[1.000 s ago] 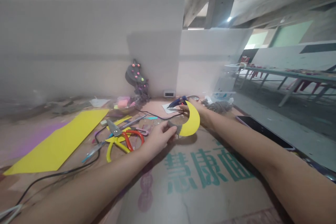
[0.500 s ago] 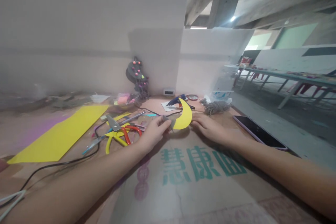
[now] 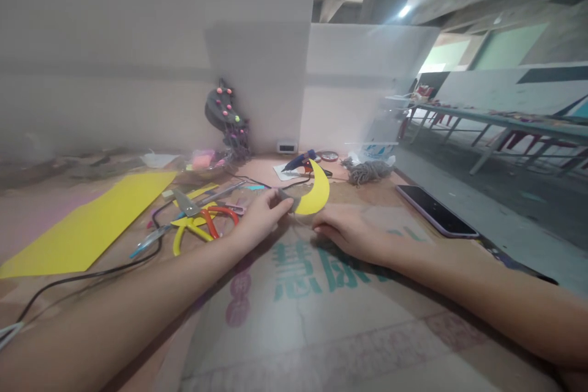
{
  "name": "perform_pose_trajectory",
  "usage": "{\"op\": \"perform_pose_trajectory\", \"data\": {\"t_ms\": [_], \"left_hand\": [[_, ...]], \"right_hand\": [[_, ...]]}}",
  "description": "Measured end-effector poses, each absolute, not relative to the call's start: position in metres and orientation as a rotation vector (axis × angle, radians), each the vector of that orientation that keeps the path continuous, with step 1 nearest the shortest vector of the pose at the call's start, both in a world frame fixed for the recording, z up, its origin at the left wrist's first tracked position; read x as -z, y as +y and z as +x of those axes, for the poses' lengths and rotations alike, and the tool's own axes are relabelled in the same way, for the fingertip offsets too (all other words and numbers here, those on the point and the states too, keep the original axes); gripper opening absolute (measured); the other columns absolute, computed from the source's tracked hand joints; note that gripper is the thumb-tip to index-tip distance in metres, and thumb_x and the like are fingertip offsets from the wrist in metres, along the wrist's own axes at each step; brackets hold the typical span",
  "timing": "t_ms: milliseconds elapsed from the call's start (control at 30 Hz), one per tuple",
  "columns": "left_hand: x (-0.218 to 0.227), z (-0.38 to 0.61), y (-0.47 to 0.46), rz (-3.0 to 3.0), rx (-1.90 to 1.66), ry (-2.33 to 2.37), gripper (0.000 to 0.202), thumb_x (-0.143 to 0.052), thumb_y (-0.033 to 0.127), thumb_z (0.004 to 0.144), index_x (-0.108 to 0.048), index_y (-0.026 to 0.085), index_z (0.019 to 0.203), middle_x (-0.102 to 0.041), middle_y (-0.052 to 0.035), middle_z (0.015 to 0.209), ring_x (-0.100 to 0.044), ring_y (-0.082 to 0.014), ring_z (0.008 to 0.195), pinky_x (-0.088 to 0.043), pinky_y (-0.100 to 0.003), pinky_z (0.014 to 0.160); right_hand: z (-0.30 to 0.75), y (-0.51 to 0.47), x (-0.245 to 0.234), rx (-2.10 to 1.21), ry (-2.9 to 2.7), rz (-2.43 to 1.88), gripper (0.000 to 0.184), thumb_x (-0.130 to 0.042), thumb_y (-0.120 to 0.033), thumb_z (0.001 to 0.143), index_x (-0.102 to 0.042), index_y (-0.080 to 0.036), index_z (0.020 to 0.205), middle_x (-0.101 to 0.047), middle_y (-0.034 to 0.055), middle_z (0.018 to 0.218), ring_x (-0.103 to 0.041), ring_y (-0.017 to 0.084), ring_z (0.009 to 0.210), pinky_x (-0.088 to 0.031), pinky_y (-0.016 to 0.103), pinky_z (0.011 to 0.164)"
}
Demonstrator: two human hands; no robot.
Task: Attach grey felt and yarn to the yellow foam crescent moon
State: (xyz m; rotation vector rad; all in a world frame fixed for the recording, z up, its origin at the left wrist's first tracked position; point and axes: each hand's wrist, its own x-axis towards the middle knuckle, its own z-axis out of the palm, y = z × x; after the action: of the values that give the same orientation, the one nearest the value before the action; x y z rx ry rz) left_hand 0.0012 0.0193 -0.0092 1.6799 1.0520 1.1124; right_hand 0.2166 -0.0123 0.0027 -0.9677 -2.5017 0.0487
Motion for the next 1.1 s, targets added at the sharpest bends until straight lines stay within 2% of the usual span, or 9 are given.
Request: {"op": "perform_pose_trajectory", "data": {"t_ms": [67, 133, 200, 300, 400, 633, 833, 967, 1100], "left_hand": [[0.009, 0.001, 0.018, 1.669, -1.109, 1.018, 0.024, -0.060, 0.036, 0.082, -0.057, 0.016, 0.095, -0.054, 0.0042, 0.065, -0.051, -0.0121, 0.060, -0.037, -0.022, 0.056], [0.009, 0.001, 0.017, 1.664, -1.146, 1.008, 0.037, -0.059, 0.033, 0.083, -0.052, 0.018, 0.116, -0.047, 0.0075, 0.062, -0.048, -0.0109, 0.057, -0.034, -0.021, 0.054], [0.009, 0.000, 0.016, 1.679, -1.212, 1.020, 0.042, -0.058, 0.029, 0.084, -0.047, 0.020, 0.123, -0.043, 0.0085, 0.062, -0.045, -0.0101, 0.056, -0.034, -0.021, 0.054], [0.010, -0.001, 0.018, 1.742, -1.252, 1.057, 0.026, -0.057, 0.028, 0.084, -0.054, 0.019, 0.108, -0.054, 0.0036, 0.074, -0.052, -0.0115, 0.066, -0.039, -0.022, 0.061], [0.012, -0.002, 0.020, 1.852, -1.210, 1.086, 0.015, -0.054, 0.030, 0.086, -0.060, 0.018, 0.092, -0.063, -0.0021, 0.088, -0.058, -0.0158, 0.080, -0.043, -0.026, 0.071], [0.009, 0.000, 0.012, 2.093, -1.056, 1.060, 0.020, -0.047, 0.027, 0.091, -0.064, 0.019, 0.100, -0.068, -0.0051, 0.104, -0.060, -0.0208, 0.100, -0.043, -0.032, 0.089], [0.015, 0.000, 0.010, 2.124, -0.955, 1.005, 0.033, -0.071, 0.032, 0.076, -0.059, 0.021, 0.105, -0.063, -0.0051, 0.101, -0.060, -0.0209, 0.089, -0.047, -0.032, 0.078], [0.017, 0.000, 0.010, 2.139, -0.960, 0.971, 0.026, -0.069, 0.035, 0.078, -0.058, 0.020, 0.097, -0.062, -0.0040, 0.095, -0.059, -0.0189, 0.083, -0.045, -0.029, 0.071], [0.014, 0.000, 0.009, 2.209, -0.975, 0.991, 0.024, -0.067, 0.039, 0.081, -0.059, 0.020, 0.093, -0.063, -0.0031, 0.093, -0.058, -0.0178, 0.082, -0.043, -0.029, 0.072]], "right_hand": [[0.217, -0.013, -0.002, -0.087, -2.504, -1.029, 0.019, -0.047, -0.023, 0.094, -0.065, -0.019, 0.087, -0.069, 0.0052, 0.080, -0.060, 0.017, 0.071, -0.042, 0.028, 0.065], [0.218, -0.014, -0.002, -0.180, -2.499, -1.070, 0.020, -0.047, -0.028, 0.095, -0.064, -0.019, 0.092, -0.068, 0.0041, 0.078, -0.059, 0.016, 0.068, -0.042, 0.026, 0.063], [0.219, -0.015, -0.003, -0.267, -2.503, -1.111, 0.020, -0.052, -0.034, 0.093, -0.063, -0.018, 0.100, -0.067, 0.0025, 0.075, -0.058, 0.014, 0.064, -0.041, 0.025, 0.061], [0.219, -0.016, -0.005, -0.242, -2.550, -1.137, 0.023, -0.058, -0.038, 0.090, -0.064, -0.019, 0.100, -0.067, 0.0021, 0.075, -0.058, 0.014, 0.065, -0.040, 0.024, 0.060], [0.219, -0.017, -0.006, -0.098, -2.617, -1.107, 0.019, -0.051, -0.032, 0.094, -0.066, -0.020, 0.092, -0.069, 0.0030, 0.080, -0.060, 0.015, 0.071, -0.041, 0.026, 0.064], [0.220, -0.018, -0.009, -0.090, -2.489, -1.079, 0.022, -0.045, -0.029, 0.095, -0.065, -0.022, 0.091, -0.069, 0.0039, 0.079, -0.060, 0.015, 0.068, -0.041, 0.026, 0.063], [0.221, -0.014, -0.012, -0.158, -2.283, -1.112, 0.021, -0.045, -0.032, 0.094, -0.063, -0.020, 0.090, -0.066, 0.0027, 0.075, -0.055, 0.014, 0.061, -0.039, 0.025, 0.058], [0.221, -0.012, -0.015, -0.134, -2.255, -1.111, 0.021, -0.045, -0.031, 0.094, -0.062, -0.019, 0.089, -0.065, 0.0027, 0.074, -0.055, 0.014, 0.062, -0.038, 0.024, 0.058], [0.226, -0.004, -0.019, -0.094, -2.237, -1.131, 0.020, -0.046, -0.030, 0.092, -0.062, -0.018, 0.087, -0.066, 0.0043, 0.078, -0.058, 0.016, 0.068, -0.041, 0.026, 0.062]]}}
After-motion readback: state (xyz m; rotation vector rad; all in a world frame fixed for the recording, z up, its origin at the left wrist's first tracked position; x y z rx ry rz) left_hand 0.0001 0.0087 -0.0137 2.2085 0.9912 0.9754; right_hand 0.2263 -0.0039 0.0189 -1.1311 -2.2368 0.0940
